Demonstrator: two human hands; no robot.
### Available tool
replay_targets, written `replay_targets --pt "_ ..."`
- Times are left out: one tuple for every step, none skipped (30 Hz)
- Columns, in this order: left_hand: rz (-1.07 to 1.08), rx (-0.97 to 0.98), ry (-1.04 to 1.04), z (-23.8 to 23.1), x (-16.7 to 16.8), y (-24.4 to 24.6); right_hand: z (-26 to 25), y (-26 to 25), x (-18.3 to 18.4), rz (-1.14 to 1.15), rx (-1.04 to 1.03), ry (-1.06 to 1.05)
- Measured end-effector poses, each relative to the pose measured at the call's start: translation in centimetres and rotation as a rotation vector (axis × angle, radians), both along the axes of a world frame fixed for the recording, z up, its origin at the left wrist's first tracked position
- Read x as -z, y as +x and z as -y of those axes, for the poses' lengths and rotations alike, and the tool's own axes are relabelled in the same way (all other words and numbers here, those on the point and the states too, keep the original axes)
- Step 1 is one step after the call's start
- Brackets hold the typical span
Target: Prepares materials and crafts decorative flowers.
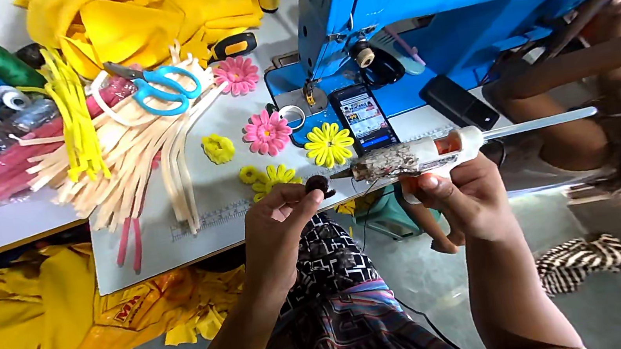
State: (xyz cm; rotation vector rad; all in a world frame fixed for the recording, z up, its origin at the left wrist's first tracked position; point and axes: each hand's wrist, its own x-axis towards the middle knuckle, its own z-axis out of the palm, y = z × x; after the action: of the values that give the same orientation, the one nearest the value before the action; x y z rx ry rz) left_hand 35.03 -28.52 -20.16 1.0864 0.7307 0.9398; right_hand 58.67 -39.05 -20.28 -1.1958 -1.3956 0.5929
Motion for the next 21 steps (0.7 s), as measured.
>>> replay_targets --pt "0.004 0.005 -0.017 0.0 0.0 0.0 0.0 0.0 -0.1 0.000 0.001 0.007" --pt "0.007 0.017 -0.038 0.0 0.0 0.0 0.1 -0.1 -0.2 0.014 -0.005 0.017" --pt "0.010 0.029 -0.062 -0.1 0.0 0.0 0.1 -0.2 -0.2 0.039 -0.009 0.027" --pt "0.013 0.043 -0.087 -0.1 -0.1 0.0 0.0 -0.3 -0.1 0.070 -0.003 0.043" --pt "0.014 0.049 -0.109 -0.1 -0.1 0.0 0.0 -0.3 0.0 0.110 0.010 0.064" --pt "0.012 0.050 -0.123 -0.1 -0.1 -0.1 0.1 0.0 0.2 0.156 0.034 0.083" --pt "0.011 0.043 -0.123 -0.1 -0.1 -0.2 0.2 0.4 0.4 0.198 0.073 0.097" --pt "0.014 0.030 -0.110 -0.2 -0.2 -0.3 0.5 1.0 0.6 0.211 0.130 0.105" --pt "0.017 0.008 -0.089 -0.3 -0.2 -0.5 0.7 1.7 0.9 0.197 0.211 0.107" --pt "0.017 -0.021 -0.070 -0.4 -0.2 -0.7 1.0 2.5 1.1 0.180 0.320 0.098" --pt "0.017 -0.050 -0.060 -0.5 -0.2 -0.9 1.0 3.3 1.2 0.172 0.450 0.067" --pt "0.021 -0.070 -0.057 -0.6 -0.2 -1.1 0.8 4.1 1.3 0.169 0.586 0.012" --pt "0.023 -0.085 -0.056 -0.7 -0.1 -1.1 0.4 4.9 1.5 0.182 0.703 -0.061" --pt "0.024 -0.093 -0.057 -0.6 -0.1 -1.1 0.0 5.8 1.8 0.199 0.783 -0.130" --pt "0.026 -0.098 -0.061 -0.5 -0.1 -1.1 -0.5 6.6 2.3 0.213 0.823 -0.176" --pt "0.028 -0.101 -0.065 -0.4 -0.1 -1.1 -0.9 7.2 2.9 0.225 0.845 -0.204" --pt "0.028 -0.103 -0.065 -0.3 -0.1 -1.2 -1.3 7.6 3.6 0.236 0.861 -0.224" --pt "0.028 -0.108 -0.066 -0.3 -0.1 -1.2 -1.8 7.8 4.0 0.242 0.872 -0.241" --pt "0.028 -0.118 -0.072 -0.3 -0.1 -1.3 -2.5 7.9 4.3 0.246 0.869 -0.251" --pt "0.028 -0.129 -0.080 -0.3 0.0 -1.4 -3.1 7.9 4.6 0.258 0.866 -0.259" --pt "0.026 -0.143 -0.088 -0.3 0.0 -1.5 -3.6 7.8 4.8 0.276 0.864 -0.273"
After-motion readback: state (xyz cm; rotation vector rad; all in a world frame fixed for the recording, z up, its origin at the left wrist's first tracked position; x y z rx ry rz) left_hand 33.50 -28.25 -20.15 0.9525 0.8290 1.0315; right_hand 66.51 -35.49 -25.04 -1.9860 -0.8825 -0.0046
